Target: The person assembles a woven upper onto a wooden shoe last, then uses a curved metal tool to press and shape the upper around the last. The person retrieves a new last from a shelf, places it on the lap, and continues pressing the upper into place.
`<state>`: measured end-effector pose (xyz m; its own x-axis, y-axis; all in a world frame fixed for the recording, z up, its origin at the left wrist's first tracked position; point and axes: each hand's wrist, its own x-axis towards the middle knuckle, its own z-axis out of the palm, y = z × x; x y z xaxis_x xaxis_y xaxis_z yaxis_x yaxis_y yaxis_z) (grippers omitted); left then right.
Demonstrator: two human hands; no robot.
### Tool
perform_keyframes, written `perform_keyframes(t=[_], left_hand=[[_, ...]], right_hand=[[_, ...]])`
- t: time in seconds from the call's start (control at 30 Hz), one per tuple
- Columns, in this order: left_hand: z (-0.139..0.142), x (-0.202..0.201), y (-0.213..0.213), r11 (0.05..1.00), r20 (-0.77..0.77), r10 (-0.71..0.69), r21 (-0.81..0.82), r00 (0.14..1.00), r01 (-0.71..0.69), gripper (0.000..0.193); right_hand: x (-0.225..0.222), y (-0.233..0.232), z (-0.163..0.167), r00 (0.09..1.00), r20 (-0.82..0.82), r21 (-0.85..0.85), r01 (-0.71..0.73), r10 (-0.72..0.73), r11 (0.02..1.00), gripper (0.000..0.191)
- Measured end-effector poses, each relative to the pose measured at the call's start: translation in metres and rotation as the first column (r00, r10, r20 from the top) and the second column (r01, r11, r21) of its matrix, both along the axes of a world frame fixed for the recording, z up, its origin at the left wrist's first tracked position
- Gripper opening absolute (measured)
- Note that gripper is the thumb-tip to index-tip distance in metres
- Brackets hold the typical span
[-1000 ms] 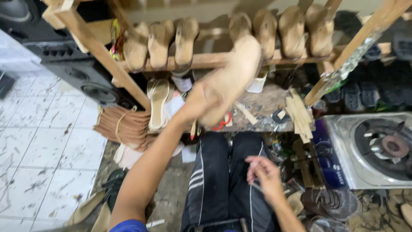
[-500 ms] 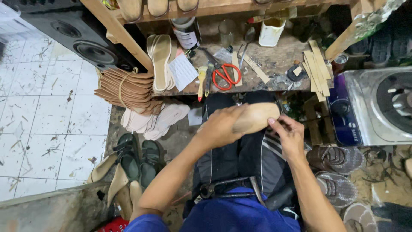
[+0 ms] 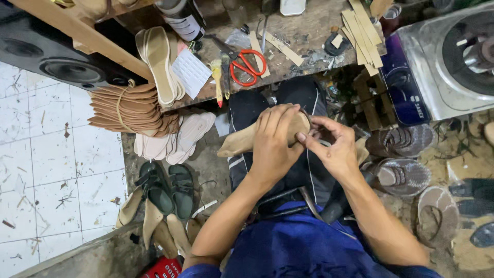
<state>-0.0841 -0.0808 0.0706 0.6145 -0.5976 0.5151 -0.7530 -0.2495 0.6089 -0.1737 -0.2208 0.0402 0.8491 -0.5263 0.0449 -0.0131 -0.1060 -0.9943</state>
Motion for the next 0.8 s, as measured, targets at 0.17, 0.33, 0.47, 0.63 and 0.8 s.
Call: perform_keyframes(t=[0.17, 0.33, 0.47, 0.63, 0.8], left_hand=[[-0.001, -0.003, -0.003, 0.999, -0.006, 0.017, 0.029, 1.0, -0.017, 0.063], [-0.007, -0.006, -0.006, 0.999, -0.041, 0.02, 0.048, 0.999, -0.018, 0.06], [-0.011, -0.005, -0.013, 0.994, -0.051, 0.017, 0.106, 0.999, -0.011, 0.064], [-0.01, -0.002, -0.01, 0.982, 0.019, 0.048, 0.18, 0.999, -0.05, 0.078], [-0.025, -0.001, 0.05, 0.955, -0.056, 0.288, 0.086, 0.956, -0.282, 0.073]], right_hand=[[0.0, 0.003, 0.003, 0.999, 0.033, -0.269, 0.013, -0.004, 0.963, 0.031], [0.0, -0.003, 0.009, 0.999, 0.034, -0.382, 0.05, -0.039, 0.923, 0.024], [0.003, -0.009, -0.003, 0.991, -0.092, -0.365, 0.057, -0.097, 0.929, 0.023], [0.016, -0.028, -0.041, 0.996, -0.023, 0.003, 0.088, -0.087, 0.996, 0.019], [0.026, -0.053, -0.08, 0.987, -0.085, 0.352, 0.155, -0.133, 0.923, 0.015]])
